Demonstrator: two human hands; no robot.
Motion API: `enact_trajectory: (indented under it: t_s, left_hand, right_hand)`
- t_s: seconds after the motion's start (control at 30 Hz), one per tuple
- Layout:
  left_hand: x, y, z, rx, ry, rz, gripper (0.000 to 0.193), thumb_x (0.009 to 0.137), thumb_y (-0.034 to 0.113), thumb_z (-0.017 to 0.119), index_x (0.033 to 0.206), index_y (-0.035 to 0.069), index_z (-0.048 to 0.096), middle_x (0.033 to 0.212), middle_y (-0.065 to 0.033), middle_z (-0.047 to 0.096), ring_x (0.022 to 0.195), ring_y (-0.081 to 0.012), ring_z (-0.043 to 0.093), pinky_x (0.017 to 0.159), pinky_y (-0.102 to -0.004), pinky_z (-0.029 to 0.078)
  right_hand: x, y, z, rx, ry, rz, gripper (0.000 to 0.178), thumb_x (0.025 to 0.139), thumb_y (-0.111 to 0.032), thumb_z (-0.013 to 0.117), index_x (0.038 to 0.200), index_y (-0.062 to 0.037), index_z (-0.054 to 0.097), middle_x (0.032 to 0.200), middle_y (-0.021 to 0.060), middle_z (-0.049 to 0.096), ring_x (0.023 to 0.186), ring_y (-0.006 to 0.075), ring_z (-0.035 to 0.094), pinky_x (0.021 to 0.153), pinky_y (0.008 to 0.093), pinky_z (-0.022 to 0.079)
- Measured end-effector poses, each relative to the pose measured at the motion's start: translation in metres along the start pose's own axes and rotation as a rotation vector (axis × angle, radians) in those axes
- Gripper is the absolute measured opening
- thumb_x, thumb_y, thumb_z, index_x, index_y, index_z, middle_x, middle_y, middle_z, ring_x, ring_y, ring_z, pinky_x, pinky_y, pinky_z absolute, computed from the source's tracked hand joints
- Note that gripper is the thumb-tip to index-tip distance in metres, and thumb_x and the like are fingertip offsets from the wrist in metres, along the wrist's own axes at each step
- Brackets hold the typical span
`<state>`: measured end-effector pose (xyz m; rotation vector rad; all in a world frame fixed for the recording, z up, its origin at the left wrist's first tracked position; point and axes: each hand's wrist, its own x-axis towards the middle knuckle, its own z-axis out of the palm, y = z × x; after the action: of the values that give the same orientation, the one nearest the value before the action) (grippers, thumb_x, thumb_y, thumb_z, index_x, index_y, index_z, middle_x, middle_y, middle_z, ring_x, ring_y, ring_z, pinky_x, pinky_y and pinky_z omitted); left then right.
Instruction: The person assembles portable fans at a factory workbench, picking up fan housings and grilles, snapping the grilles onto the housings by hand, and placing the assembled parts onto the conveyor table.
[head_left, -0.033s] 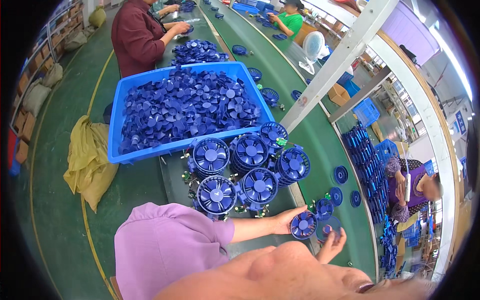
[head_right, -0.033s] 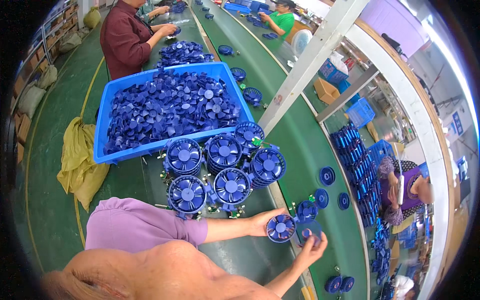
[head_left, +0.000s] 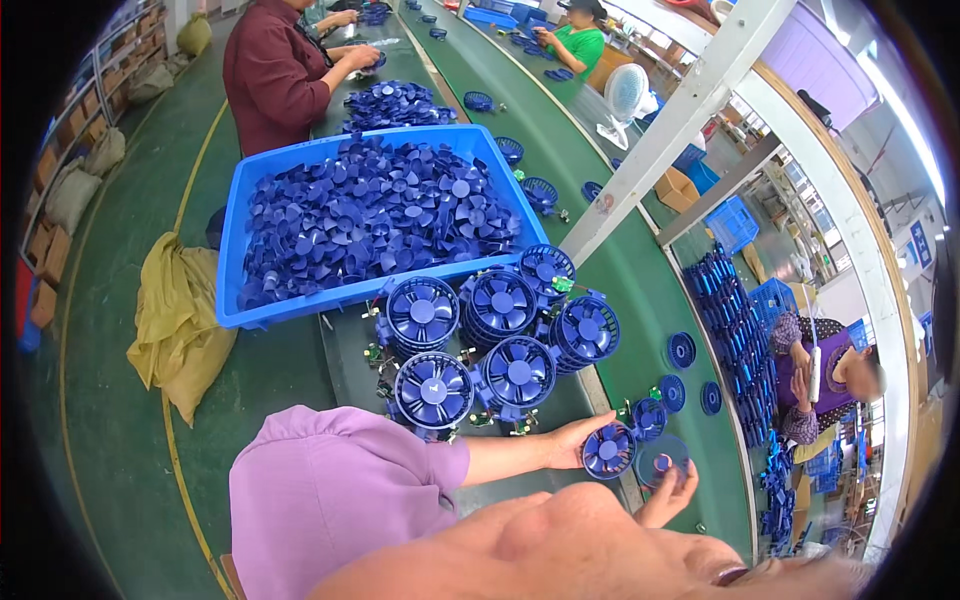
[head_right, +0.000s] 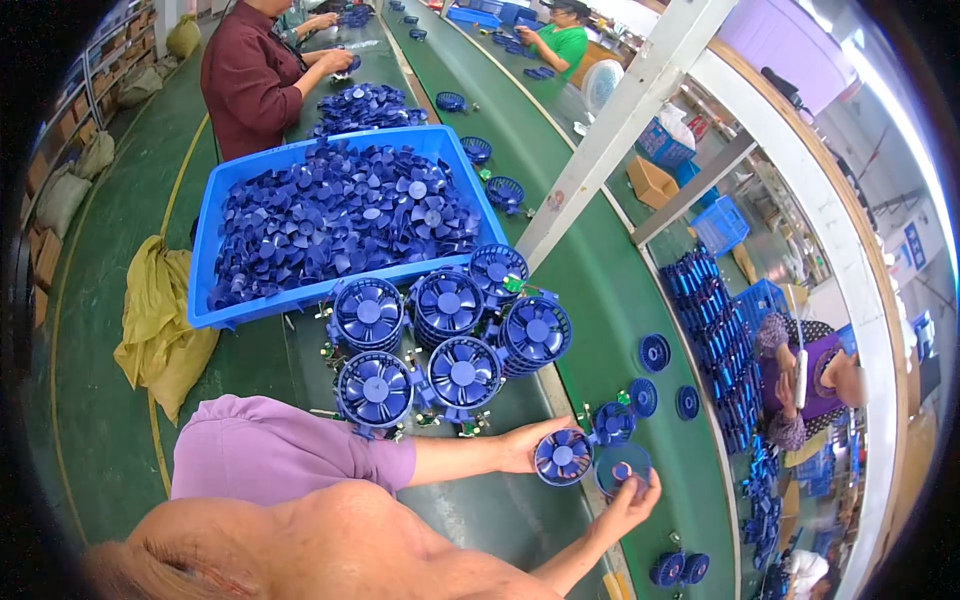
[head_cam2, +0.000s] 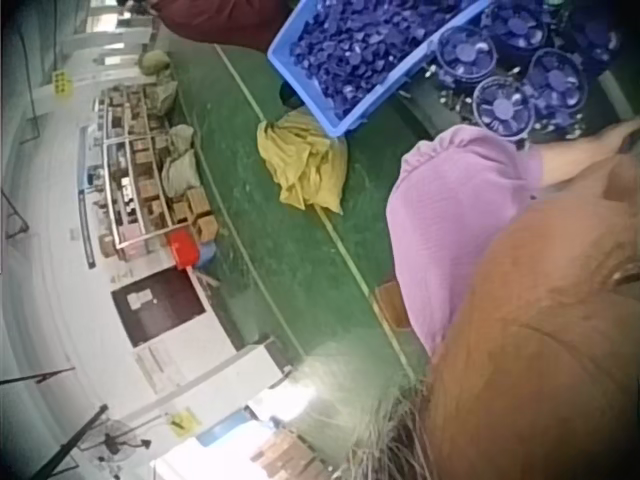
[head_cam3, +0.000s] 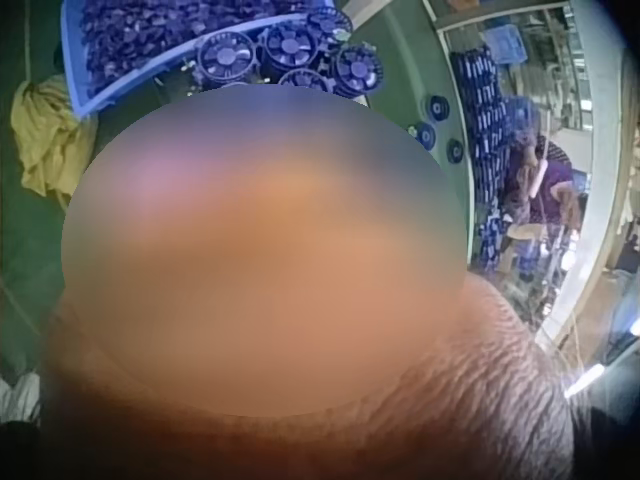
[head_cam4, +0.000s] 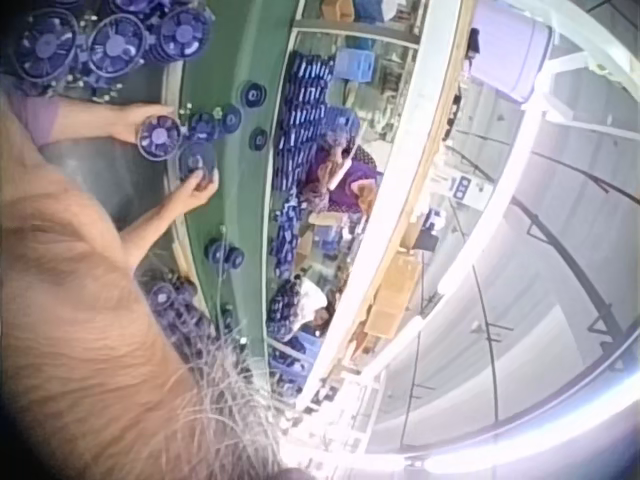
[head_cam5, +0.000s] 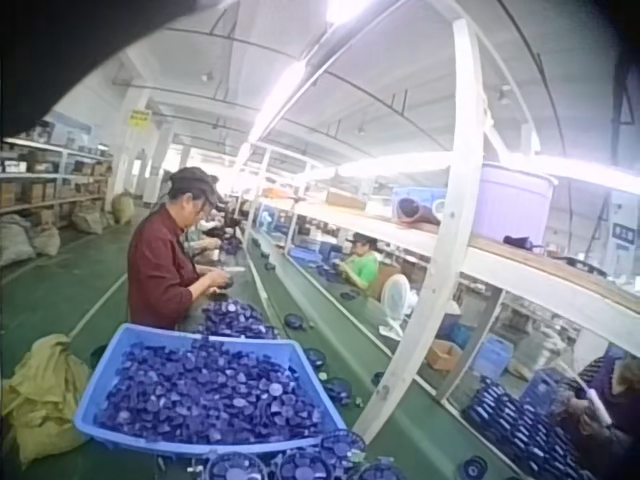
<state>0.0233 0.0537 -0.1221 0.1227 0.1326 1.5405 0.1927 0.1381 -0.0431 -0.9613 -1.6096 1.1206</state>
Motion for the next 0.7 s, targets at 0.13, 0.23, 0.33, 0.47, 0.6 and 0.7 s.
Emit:
enact_trajectory:
  t_s: [0.13,0.23,0.33,0.47,0.6,0.7]
  left_hand:
    - [0.002,0.000,0.005,-0.031,-0.039,-0.060,0.040,0.098,0.043,0.049,0.120,0.011,0.058,0.116,-0.0079,0.065,0.109,-0.0208,0.062,0.097,-0.0412,0.049]
    - [-0.004,-0.003,0.014,-0.013,-0.139,-0.067,0.039,0.098,0.041,0.049,0.122,0.011,0.057,0.120,-0.0076,0.063,0.111,-0.0198,0.060,0.098,-0.0410,0.049]
    - [-0.006,0.001,0.014,-0.048,-0.109,-0.090,0.036,0.096,0.042,0.053,0.115,0.013,0.062,0.112,-0.0054,0.066,0.104,-0.0174,0.063,0.094,-0.0404,0.051]
    - [-0.006,0.000,0.010,-0.031,0.016,-0.085,0.035,0.093,0.048,0.057,0.105,0.016,0.067,0.099,-0.0020,0.068,0.092,-0.0156,0.065,0.086,-0.0363,0.053]
    - [0.003,-0.008,0.016,0.009,0.231,0.095,0.033,0.095,0.044,0.055,0.107,0.016,0.065,0.099,-0.0008,0.067,0.087,-0.0144,0.064,0.079,-0.0322,0.054]
    - [-0.004,-0.013,0.040,0.105,0.309,0.296,0.035,0.098,0.040,0.051,0.121,0.013,0.056,0.106,-0.0010,0.061,0.093,-0.0127,0.060,0.081,-0.0298,0.052]
  right_hand:
    - [-0.013,-0.013,0.011,0.173,-0.109,-0.050,0.033,0.093,-0.001,0.049,0.125,-0.0020,0.053,0.109,0.0074,0.060,0.089,0.0123,0.058,0.075,0.0239,0.048]
    - [-0.021,-0.005,0.036,-0.310,-0.185,-0.343,0.038,0.089,0.000,0.051,0.127,0.0002,0.055,0.102,0.0096,0.060,0.089,0.0189,0.058,0.081,0.0312,0.047]
    - [-0.030,-0.010,0.048,-0.605,-0.143,-0.531,0.037,0.089,-0.005,0.050,0.125,-0.0007,0.056,0.119,0.0207,0.057,0.109,0.0358,0.054,0.096,0.0408,0.042]
    - [-0.033,-0.005,0.051,-0.536,-0.441,-0.512,0.048,0.091,-0.023,0.053,0.135,-0.0029,0.048,0.140,0.0234,0.041,0.127,0.0401,0.041,0.107,0.0466,0.032]
    - [-0.041,-0.009,0.056,-0.542,-0.437,-0.525,0.082,0.089,-0.065,0.043,0.142,-0.0041,0.037,0.145,0.0253,0.034,0.132,0.0434,0.035,0.109,0.0511,0.028]
    - [-0.037,0.003,0.057,-0.534,-0.420,-0.518,0.086,0.089,-0.071,0.037,0.144,-0.0049,0.034,0.148,0.0250,0.032,0.135,0.0430,0.032,0.110,0.0504,0.027]
